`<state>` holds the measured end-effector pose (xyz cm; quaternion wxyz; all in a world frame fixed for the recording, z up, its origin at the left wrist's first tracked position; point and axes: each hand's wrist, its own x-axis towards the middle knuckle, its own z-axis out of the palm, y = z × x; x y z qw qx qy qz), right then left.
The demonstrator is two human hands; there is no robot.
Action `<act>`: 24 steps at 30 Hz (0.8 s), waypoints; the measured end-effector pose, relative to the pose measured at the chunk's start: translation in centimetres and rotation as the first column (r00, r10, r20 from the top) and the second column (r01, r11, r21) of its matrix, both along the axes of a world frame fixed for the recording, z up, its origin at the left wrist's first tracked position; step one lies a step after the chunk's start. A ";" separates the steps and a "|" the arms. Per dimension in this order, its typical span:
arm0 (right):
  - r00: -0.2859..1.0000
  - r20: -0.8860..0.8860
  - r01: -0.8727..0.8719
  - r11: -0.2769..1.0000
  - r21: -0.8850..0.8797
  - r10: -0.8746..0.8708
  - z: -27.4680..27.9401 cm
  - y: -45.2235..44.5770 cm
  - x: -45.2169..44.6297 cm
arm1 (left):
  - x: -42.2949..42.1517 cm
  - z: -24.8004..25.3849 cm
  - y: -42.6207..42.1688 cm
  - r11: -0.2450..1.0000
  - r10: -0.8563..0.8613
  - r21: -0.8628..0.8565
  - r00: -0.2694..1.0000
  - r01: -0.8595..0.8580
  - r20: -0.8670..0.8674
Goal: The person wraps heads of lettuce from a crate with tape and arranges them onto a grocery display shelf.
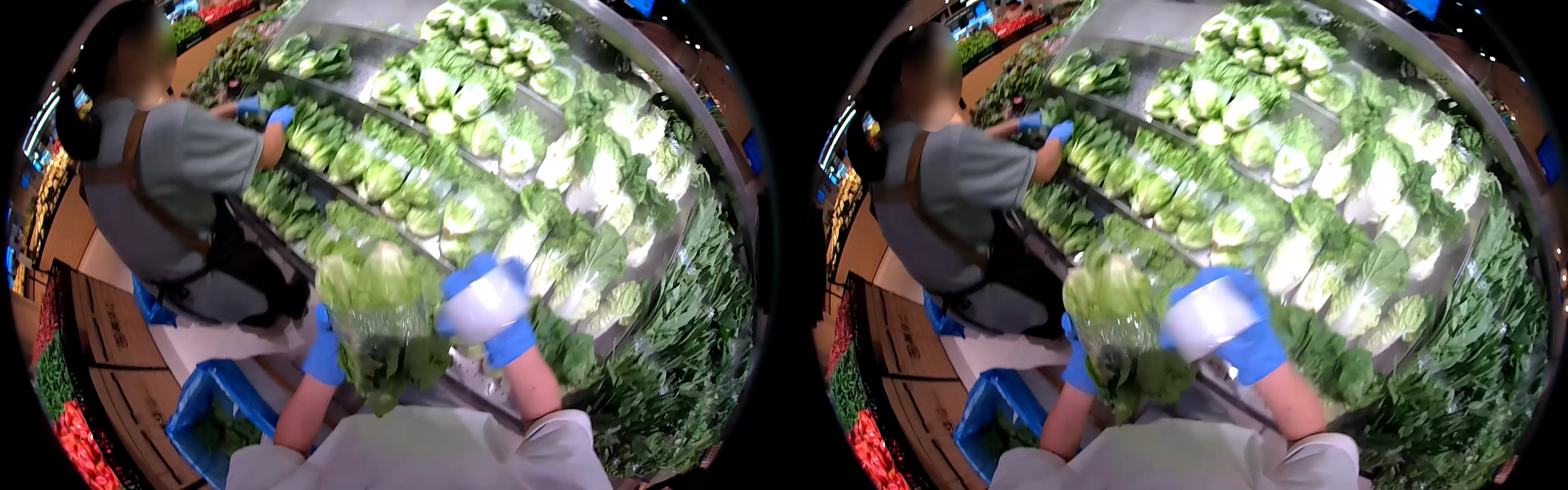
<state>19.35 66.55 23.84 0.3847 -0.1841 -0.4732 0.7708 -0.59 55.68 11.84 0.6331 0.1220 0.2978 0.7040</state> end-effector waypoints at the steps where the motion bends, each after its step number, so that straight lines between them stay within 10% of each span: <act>1: 1.000 -0.012 -0.012 0.991 -0.132 0.011 0.2 0.8 0.2 | 0.7 -0.2 0.6 0.999 0.012 -0.032 0.997 -0.010 0.079; 2: 1.000 -0.027 -0.018 0.964 -0.264 0.011 0.3 1.6 0.5 | 1.2 -0.4 1.6 0.998 0.024 -0.060 0.988 -0.015 0.152; 3: 0.898 -0.437 -0.351 0.675 -0.649 0.047 0.9 2.6 0.9 | 1.4 -0.4 2.8 0.996 0.033 -0.092 0.974 -0.013 0.225; 5: 0.835 -0.541 -0.450 0.690 -0.567 0.099 -0.1 4.6 1.9 | 1.7 2.1 4.3 0.995 -0.094 -0.015 0.959 0.102 0.266; 6: 0.918 -0.392 -0.271 0.637 -0.722 -0.053 -0.9 4.7 2.1 | 2.5 3.7 4.8 0.999 -0.051 -0.012 0.989 0.053 0.137; 8: 0.977 0.035 0.211 0.963 -0.168 -0.208 1.6 3.1 1.4 | 2.8 5.0 6.2 0.998 -0.059 0.016 0.996 0.058 0.061; 12: 0.934 -0.258 -0.002 0.720 -0.694 -0.247 -0.7 7.4 3.6 | 1.8 6.1 9.0 0.997 -0.078 0.019 0.996 0.078 0.049; 17: 0.876 -0.141 0.194 0.605 -0.772 -0.461 -2.8 8.7 7.3 | -1.4 10.1 15.9 0.973 -0.227 0.018 0.965 0.231 -0.128; 21: 0.778 -0.022 0.429 0.557 -0.711 -0.628 -2.3 7.3 7.7 | -1.9 16.2 27.9 0.813 0.150 0.352 0.417 0.463 -0.897; 24: 0.730 -0.030 0.425 0.488 -0.763 -0.683 -3.0 6.9 8.2 | -0.3 23.0 34.6 0.452 0.770 0.329 -0.177 0.829 -0.613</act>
